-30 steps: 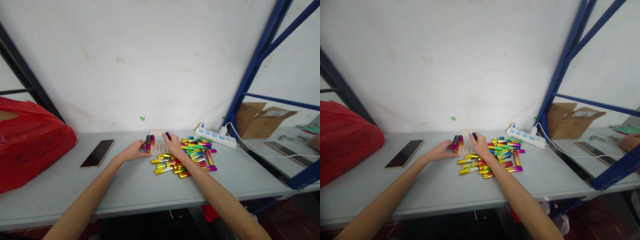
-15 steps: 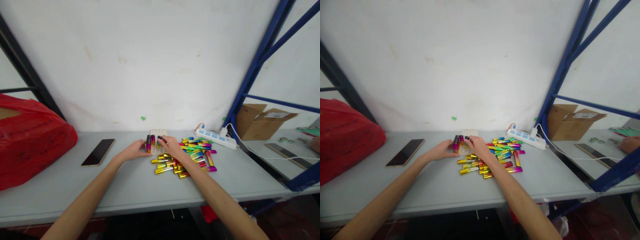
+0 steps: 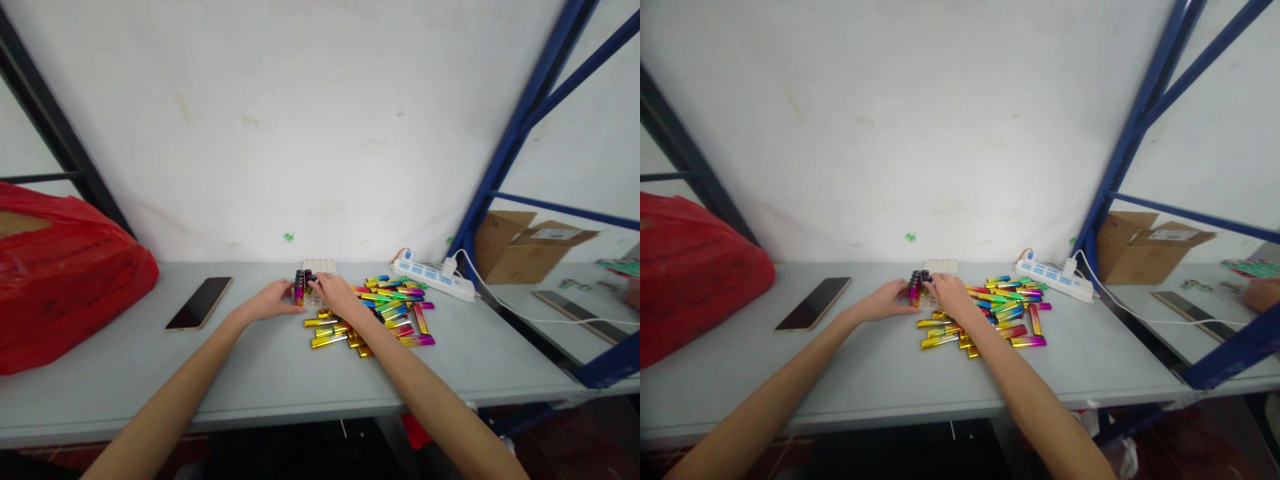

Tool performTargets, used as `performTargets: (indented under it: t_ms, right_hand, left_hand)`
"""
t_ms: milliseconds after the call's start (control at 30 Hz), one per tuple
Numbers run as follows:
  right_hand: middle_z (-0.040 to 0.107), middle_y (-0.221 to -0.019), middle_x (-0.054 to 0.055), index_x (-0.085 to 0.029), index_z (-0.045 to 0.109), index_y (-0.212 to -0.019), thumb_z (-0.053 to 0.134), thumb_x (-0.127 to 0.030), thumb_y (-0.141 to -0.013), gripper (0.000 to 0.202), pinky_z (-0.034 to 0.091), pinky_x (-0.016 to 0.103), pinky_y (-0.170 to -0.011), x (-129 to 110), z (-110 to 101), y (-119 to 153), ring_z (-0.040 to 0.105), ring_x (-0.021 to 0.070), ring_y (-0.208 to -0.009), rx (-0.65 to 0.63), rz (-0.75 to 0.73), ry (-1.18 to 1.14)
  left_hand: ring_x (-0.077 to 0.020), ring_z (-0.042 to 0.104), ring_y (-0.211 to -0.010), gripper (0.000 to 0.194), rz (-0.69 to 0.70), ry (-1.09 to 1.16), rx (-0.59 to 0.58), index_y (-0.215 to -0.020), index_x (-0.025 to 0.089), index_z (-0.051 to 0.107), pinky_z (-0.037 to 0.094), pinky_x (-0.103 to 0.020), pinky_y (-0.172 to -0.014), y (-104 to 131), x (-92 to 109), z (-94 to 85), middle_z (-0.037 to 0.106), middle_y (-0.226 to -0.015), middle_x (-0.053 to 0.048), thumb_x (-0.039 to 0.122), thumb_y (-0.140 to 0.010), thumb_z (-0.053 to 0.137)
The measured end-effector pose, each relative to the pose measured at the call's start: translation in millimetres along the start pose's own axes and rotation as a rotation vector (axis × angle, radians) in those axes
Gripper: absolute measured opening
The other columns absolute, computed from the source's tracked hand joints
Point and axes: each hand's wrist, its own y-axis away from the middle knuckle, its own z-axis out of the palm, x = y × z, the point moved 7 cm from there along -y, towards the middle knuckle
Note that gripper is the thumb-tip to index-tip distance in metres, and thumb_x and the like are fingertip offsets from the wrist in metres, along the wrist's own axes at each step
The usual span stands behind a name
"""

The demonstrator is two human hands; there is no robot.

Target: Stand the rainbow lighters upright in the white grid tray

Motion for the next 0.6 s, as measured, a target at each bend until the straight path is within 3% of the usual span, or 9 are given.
performTargets:
  t_ms: [167, 333, 600]
  right_hand:
    - [0.070, -0.097, 0.012, -0.016, 0.068, -0.101, 0.047, -0.031, -0.102, 0.026, 0.044, 0.029, -0.081, 1, 5, -3, 0.064, 0.0205, -0.088, -0.060, 0.010, 0.046]
    - [0.070, -0.086, 0.009, -0.014, 0.072, -0.092, 0.053, -0.025, -0.099, 0.023, 0.041, 0.027, -0.076, 6, 0, 0, 0.062, 0.0175, -0.081, -0.088, -0.093, -0.094]
    - [0.073, -0.086, 0.005, -0.019, 0.077, -0.093, 0.067, -0.040, -0.087, 0.024, 0.042, 0.025, -0.068, 27, -37, 32, 0.062, 0.0166, -0.074, -0.263, -0.120, -0.376]
  left_hand:
    - [-0.0214, 0.057, -0.074, 0.061, -0.014, 0.004, -0.010, -0.090, 0.016, 0.067, 0.044, -0.030, -0.067, 0, -2, 0.6, 0.063, -0.083, -0.005, 0.072, -0.066, 0.069]
    - [-0.0219, 0.057, -0.076, 0.061, 0.002, 0.004, -0.026, -0.093, 0.015, 0.068, 0.044, -0.030, -0.069, 0, -1, 0.8, 0.063, -0.085, -0.006, 0.072, -0.069, 0.068]
    - [-0.0222, 0.057, -0.076, 0.060, -0.008, 0.028, -0.012, -0.091, 0.016, 0.068, 0.045, -0.030, -0.069, 0, 1, -0.5, 0.064, -0.086, -0.006, 0.071, -0.067, 0.070]
